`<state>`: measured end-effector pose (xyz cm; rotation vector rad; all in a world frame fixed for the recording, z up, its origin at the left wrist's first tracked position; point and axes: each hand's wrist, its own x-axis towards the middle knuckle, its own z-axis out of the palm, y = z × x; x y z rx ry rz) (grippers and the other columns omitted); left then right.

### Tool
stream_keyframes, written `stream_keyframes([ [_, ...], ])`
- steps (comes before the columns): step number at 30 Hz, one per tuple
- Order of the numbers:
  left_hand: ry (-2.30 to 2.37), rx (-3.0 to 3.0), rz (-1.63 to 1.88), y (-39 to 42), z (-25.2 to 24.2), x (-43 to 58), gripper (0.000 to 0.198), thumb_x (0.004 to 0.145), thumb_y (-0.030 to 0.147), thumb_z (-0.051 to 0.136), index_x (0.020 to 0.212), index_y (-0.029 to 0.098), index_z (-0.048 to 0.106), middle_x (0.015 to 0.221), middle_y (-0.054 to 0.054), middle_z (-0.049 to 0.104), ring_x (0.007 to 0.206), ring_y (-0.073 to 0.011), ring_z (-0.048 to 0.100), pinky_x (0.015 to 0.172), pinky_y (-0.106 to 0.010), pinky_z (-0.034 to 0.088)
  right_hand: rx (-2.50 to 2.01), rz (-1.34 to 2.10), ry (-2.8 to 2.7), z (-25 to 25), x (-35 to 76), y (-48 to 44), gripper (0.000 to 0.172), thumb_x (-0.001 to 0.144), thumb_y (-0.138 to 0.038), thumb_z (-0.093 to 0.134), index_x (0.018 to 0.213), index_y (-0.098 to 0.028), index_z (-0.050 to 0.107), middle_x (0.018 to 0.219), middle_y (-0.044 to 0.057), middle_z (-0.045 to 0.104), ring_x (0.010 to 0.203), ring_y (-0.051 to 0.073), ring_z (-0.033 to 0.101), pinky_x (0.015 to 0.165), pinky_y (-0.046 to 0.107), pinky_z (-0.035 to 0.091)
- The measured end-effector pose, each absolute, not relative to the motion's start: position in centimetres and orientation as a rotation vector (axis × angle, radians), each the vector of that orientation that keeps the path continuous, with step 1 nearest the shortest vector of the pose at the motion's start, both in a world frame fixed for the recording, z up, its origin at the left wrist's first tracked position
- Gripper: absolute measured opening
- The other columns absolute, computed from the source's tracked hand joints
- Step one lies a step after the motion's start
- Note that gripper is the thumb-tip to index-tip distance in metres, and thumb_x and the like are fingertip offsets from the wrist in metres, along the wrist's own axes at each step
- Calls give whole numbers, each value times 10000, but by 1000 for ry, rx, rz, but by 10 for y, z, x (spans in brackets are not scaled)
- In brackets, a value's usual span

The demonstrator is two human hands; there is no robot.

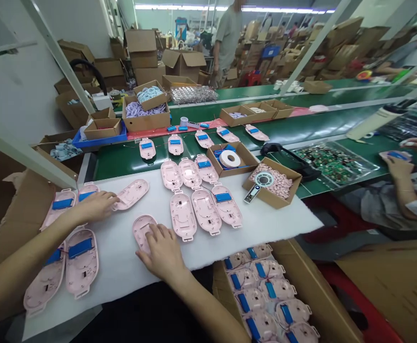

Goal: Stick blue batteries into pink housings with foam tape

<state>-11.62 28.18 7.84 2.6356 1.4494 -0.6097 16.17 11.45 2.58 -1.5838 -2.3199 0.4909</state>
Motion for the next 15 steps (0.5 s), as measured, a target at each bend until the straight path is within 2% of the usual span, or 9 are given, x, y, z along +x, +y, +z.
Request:
stream_keyframes([
  [3, 1491, 2566, -574, 288, 52, -86, 687, 956, 515, 550, 1582, 237, 485, 1468, -199, 595, 1292, -407, 570, 1058, -513, 444, -1474, 464, -2376, -8, 177, 83, 605, 979, -649, 646, 1471, -300, 604, 1660, 68, 453, 1533, 353, 368, 1256, 588, 278],
  [5, 1557, 2559, -537, 296, 43, -74, 743, 979, 588, 507, 1628, 236, 419, 1536, -250, 511, 1354, -462, 504, 1099, -590, 380, -1499, 408, -2365, -25, 180, 73, 603, 979, -577, 681, 1511, -314, 573, 1650, 67, 467, 1524, 360, 386, 1246, 596, 291],
  [7, 1544, 2576, -527, 309, 43, -71, 677, 969, 494, 572, 1603, 282, 469, 1622, -228, 426, 1447, -457, 416, 1163, -600, 294, -1564, 334, -2306, -35, 178, 70, 581, 988, -498, 684, 1520, -297, 567, 1636, 81, 486, 1494, 376, 428, 1204, 588, 358],
  [10, 1508, 2570, -525, 331, 54, -73, 553, 885, 361, 670, 1436, 323, 656, 1672, -147, 402, 1528, -412, 328, 1226, -564, 213, -1603, 272, -2248, -38, 173, 72, 624, 961, -524, 704, 1509, -254, 575, 1670, 116, 426, 1495, 420, 417, 1150, 587, 426],
  [12, 1577, 2523, -486, 341, 57, -68, 503, 885, 456, 651, 1340, 253, 716, 1619, -185, 465, 1481, -437, 391, 1198, -585, 264, -1536, 257, -2273, -38, 169, 76, 633, 965, -532, 691, 1513, -241, 566, 1691, 118, 388, 1522, 414, 387, 1162, 574, 425],
  [15, 1764, 2416, -356, 347, 43, -45, 722, 988, 662, 388, 1393, 122, 641, 1545, -287, 500, 1365, -479, 499, 1107, -630, 365, -1429, 248, -2283, -41, 165, 82, 521, 1030, -462, 601, 1499, -237, 571, 1661, 95, 445, 1510, 345, 433, 1198, 537, 397],
])
